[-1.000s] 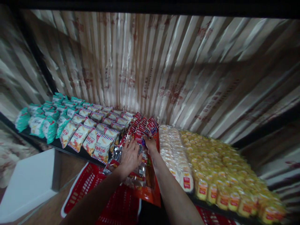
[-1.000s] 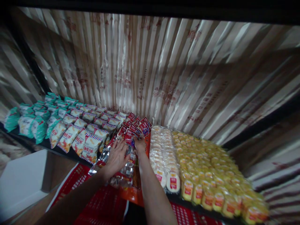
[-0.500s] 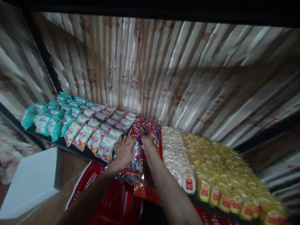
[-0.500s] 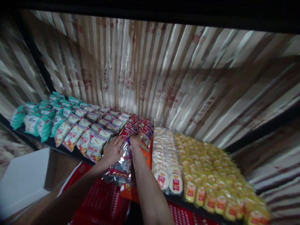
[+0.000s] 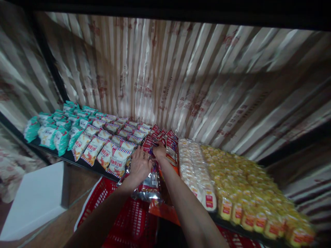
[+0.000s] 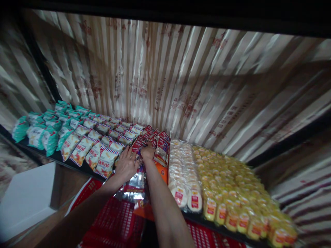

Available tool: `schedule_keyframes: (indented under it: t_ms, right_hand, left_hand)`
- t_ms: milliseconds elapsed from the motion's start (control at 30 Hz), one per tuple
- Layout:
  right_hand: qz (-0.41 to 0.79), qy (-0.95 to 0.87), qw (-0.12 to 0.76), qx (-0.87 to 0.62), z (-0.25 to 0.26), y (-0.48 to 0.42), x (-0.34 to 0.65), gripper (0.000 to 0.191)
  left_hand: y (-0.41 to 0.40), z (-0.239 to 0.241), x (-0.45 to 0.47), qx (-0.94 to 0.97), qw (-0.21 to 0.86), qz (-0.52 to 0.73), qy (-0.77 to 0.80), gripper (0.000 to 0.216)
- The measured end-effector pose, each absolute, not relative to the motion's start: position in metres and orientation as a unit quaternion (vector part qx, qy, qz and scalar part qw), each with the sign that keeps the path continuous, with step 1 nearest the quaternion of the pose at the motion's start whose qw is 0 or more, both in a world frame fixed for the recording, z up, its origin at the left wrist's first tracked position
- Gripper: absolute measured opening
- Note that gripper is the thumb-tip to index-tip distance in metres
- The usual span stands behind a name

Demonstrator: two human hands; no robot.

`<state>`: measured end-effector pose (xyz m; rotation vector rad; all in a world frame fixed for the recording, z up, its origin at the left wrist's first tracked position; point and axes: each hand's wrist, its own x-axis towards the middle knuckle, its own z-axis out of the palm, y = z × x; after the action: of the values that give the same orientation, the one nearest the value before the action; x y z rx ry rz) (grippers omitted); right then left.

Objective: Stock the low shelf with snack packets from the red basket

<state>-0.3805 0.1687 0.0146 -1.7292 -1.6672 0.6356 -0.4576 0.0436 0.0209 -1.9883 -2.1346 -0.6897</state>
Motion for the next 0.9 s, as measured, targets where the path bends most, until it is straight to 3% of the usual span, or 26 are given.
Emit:
schedule_keyframes:
  t_ms: [233,400,700,900]
  right_hand:
    - [0.237,-0.647,0.302,-0.659,0.022,0.167,-0.389,0.045]
    - [0.240,-0.645,0.283,-0.668,0.027,0.164,-0.393,0.042]
    - [0.246,-0.643,0.259,-0.678,0.042,0.149,-0.389,0.041]
    - [0.234,-0.630,0.372,-0.641,0.027,0.118,-0.365,0.042]
  left_hand:
    - [0.050,0.025,-0.447,-0.679,0.033,-0.184,-0.710,0.052]
    - [0.047,0.017,-0.446,-0.682,-0.004,-0.140,-0.718,0.086]
    - [0.049,0.019,-0.446,-0.668,-0.018,-0.120,-0.734,0.078]
    - [0.046,0.023,-0.452,-0.661,-0.014,-0.137,-0.737,0.079]
